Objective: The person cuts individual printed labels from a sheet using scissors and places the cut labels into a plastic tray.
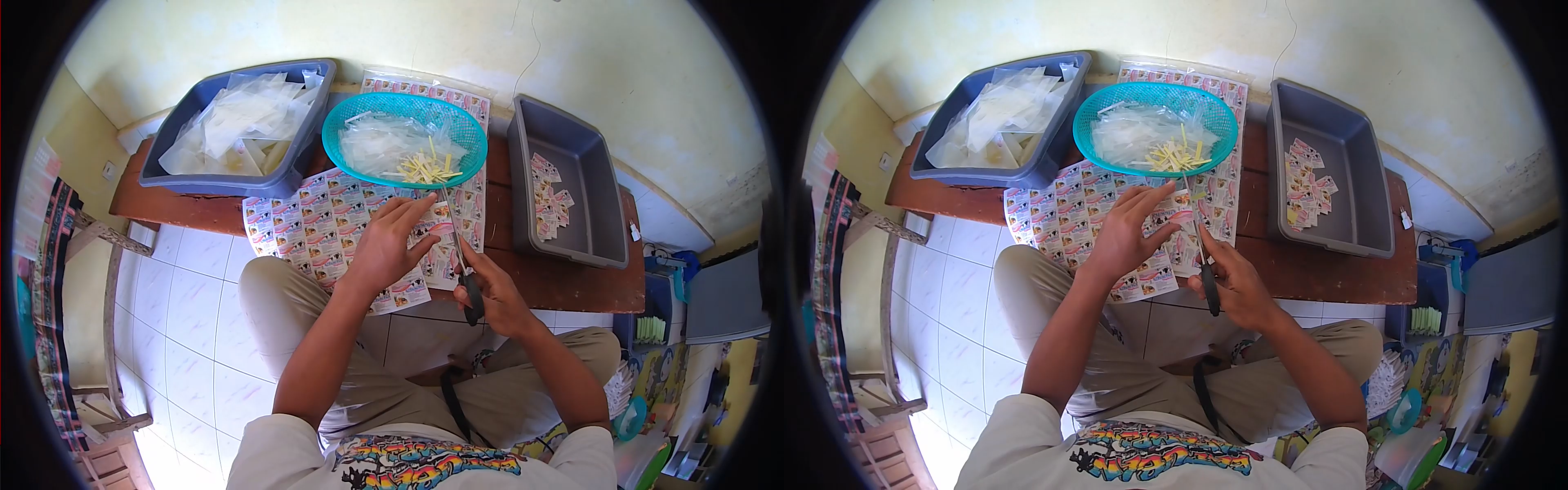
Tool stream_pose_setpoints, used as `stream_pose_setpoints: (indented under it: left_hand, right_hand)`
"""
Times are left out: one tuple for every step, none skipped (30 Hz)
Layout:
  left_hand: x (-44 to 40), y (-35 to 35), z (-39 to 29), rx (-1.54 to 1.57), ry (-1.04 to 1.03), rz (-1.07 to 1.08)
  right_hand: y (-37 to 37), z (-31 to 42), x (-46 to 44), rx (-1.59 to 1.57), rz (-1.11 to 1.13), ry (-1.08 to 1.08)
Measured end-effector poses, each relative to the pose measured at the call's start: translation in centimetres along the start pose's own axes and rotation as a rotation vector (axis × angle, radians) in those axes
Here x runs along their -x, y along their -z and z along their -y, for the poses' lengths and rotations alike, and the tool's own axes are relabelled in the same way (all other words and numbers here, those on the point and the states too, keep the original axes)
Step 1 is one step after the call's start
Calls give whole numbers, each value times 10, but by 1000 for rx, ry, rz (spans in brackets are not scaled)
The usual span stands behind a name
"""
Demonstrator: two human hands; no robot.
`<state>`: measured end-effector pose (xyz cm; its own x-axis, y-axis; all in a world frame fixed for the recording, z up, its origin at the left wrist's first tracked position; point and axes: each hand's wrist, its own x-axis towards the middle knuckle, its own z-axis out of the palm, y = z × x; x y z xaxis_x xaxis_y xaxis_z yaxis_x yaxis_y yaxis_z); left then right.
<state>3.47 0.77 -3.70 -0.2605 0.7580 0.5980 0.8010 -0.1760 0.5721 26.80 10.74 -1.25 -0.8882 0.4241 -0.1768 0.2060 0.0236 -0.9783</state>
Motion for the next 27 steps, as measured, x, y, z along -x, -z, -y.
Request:
stream_pose_setpoints:
  left_hand:
    - [0,0,0,-5,0,-2]
    - [0,0,0,-5,-1,-2]
    - [0,0,0,-5,-1,-3]
    - [0,0,0,-5,-1,-4]
    - [0,0,0,-5,-2,-4]
    - [0,0,0,-4,-1,-5]
    - [0,0,0,-3,1,-5]
    - [0,0,-1,-3,1,-4]
    - [0,0,-1,-4,2,-5]
    - [0,0,-1,-5,3,-6]
    - [0,0,-1,-5,3,-6]
    - [0,0,-1,-3,5,-4]
    - [0,0,0,0,7,-3]
    - [0,0,0,0,7,-3]
    - [0,0,0,-3,-1,-10]
    - [0,0,-1,-7,-9,-17]
    - [0,0,-1,-7,-9,-17]
    - [0,0,-1,-2,-3,-13]
    - [0,1,-2,3,3,-8]
    - [0,1,-2,3,3,-9]
    - [0,1,-2,6,5,-6]
    - [0,1,-2,9,6,-3]
    - [0,1,-2,9,7,-3]
    - [0,1,-2,7,9,0]
    - [0,1,-2,4,12,3]
    - [0,1,-1,5,12,4]
    - [0,0,-1,2,10,0]
  right_hand:
    - [0,0,0,6,1,-7]
    - [0,0,0,11,2,-13]
    - [0,1,0,11,2,-13]
    - [0,1,0,15,1,-12]
    - [0,1,0,18,0,-11]
    - [0,2,0,19,0,-11]
    - [0,3,1,28,-2,-17]
    - [0,4,1,37,-6,-23]
    - [0,4,1,37,-6,-23]
    - [-1,4,1,31,-9,-14]
    - [-1,4,0,25,-12,-6]
    - [-1,4,0,25,-11,-6]
    - [-1,5,1,27,-11,-12]
    - [-1,5,1,28,-10,-17]
    - [-1,5,1,28,-9,-18]
    - [-1,3,1,28,-12,-15]
    - [-1,3,1,29,-14,-11]
    - [0,3,1,30,-14,-11]
    - [0,4,1,31,-13,-14]
    - [-1,4,1,31,-13,-18]
    - [-1,4,1,31,-13,-18]
    - [-1,3,1,30,-14,-19]
    - [-1,2,1,29,-15,-20]
    - [-1,2,1,29,-15,-20]
    - [-1,1,1,30,-14,-19]
    - [-1,0,1,31,-13,-18]
    - [-1,0,1,31,-13,-19]
